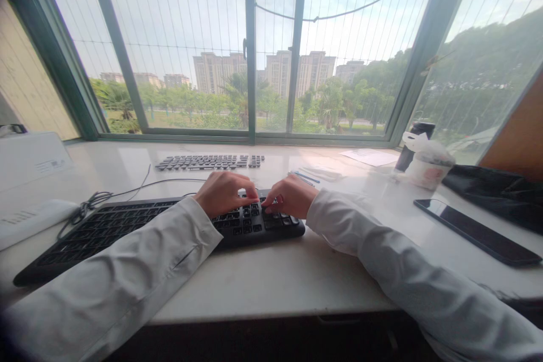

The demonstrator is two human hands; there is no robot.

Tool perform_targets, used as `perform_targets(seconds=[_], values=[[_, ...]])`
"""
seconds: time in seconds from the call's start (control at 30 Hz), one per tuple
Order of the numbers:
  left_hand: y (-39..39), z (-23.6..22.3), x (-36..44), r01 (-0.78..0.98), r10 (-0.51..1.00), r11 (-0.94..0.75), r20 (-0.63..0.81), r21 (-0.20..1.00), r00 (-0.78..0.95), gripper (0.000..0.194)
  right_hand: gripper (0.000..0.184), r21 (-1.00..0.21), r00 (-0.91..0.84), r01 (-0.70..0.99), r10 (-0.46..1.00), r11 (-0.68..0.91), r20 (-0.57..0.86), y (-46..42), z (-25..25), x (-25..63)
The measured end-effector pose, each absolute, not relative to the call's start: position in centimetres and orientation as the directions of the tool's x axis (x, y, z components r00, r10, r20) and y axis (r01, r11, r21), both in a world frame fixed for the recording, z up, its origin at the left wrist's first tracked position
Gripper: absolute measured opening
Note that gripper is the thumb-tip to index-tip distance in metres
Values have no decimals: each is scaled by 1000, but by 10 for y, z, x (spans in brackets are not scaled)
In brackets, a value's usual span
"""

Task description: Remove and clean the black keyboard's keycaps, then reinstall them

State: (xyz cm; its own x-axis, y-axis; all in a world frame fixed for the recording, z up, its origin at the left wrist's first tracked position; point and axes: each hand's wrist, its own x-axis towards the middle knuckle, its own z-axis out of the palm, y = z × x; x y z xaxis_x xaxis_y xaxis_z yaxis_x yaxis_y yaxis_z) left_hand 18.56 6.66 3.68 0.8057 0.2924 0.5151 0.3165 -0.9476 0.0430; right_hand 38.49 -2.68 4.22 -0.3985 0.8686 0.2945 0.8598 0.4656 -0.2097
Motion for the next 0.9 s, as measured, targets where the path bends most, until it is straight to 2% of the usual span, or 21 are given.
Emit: perform_targets(seconds=[0.33, 0.43, 0.6, 0.9], values=[[66, 39, 185, 324, 294, -945, 528, 37, 797, 8, 16, -281, -314, 875, 904, 394, 289, -27, 42, 385], [66, 38, 185, 317, 289, -948, 525, 37, 801, 7, 13, -257, -321, 881, 901, 398, 293, -28, 46, 384], [67, 37, 185, 311, 281, -950, 528, 33, 801, 11, 13, -149, -396, 880, 870, 451, 293, -30, 48, 383], [67, 36, 186, 316, 281, -948, 530, 26, 800, 9, 12, -193, -388, 873, 877, 448, 283, -28, 43, 384]])
